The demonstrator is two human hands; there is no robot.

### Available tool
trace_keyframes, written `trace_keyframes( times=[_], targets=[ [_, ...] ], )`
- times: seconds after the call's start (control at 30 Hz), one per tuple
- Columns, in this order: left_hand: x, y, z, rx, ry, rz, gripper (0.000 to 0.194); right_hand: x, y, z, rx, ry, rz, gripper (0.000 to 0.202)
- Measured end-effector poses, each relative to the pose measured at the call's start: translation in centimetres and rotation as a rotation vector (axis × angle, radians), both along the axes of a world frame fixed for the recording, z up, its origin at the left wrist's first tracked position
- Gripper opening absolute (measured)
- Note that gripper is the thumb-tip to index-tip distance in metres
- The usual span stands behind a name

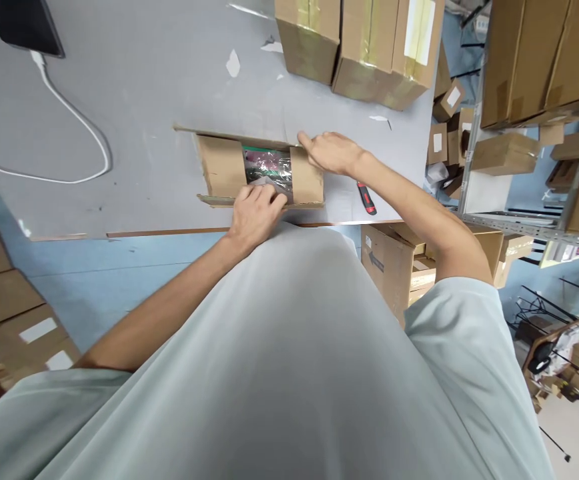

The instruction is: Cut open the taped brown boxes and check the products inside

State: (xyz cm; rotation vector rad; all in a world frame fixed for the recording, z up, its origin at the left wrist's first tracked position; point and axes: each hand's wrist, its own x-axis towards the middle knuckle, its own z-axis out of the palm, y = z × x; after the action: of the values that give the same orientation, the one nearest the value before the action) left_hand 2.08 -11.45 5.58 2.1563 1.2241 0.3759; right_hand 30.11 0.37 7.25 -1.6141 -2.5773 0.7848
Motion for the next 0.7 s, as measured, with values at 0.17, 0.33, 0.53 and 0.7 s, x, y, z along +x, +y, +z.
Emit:
trace_keyframes(
  times=[0.17,0.33,0.53,0.7],
  targets=[
    [-0.8,-0.3,1.7,-0.063,0.010,-0.036,0.014,1.6,2.4,1.0,-0.115,0.055,-0.119,0.049],
    [-3.2,-2.0,3.9,-0.213,-0.171,-0.005,0.025,0.7,2.0,-2.0,-0.036,0.130,-0.382,0.062],
    [-4.7,-2.6,2.7,-0.376,-0.242,0.087,0.016,-2.2,-1.1,-5.7,0.116,0.357,-0.624,0.060],
    [-4.8,0.3,2.2,-0.152,-0.002,-0.115,0.053,-7.2,-5.2,-2.6,0.128,0.292,-0.524,0.048]
  ],
)
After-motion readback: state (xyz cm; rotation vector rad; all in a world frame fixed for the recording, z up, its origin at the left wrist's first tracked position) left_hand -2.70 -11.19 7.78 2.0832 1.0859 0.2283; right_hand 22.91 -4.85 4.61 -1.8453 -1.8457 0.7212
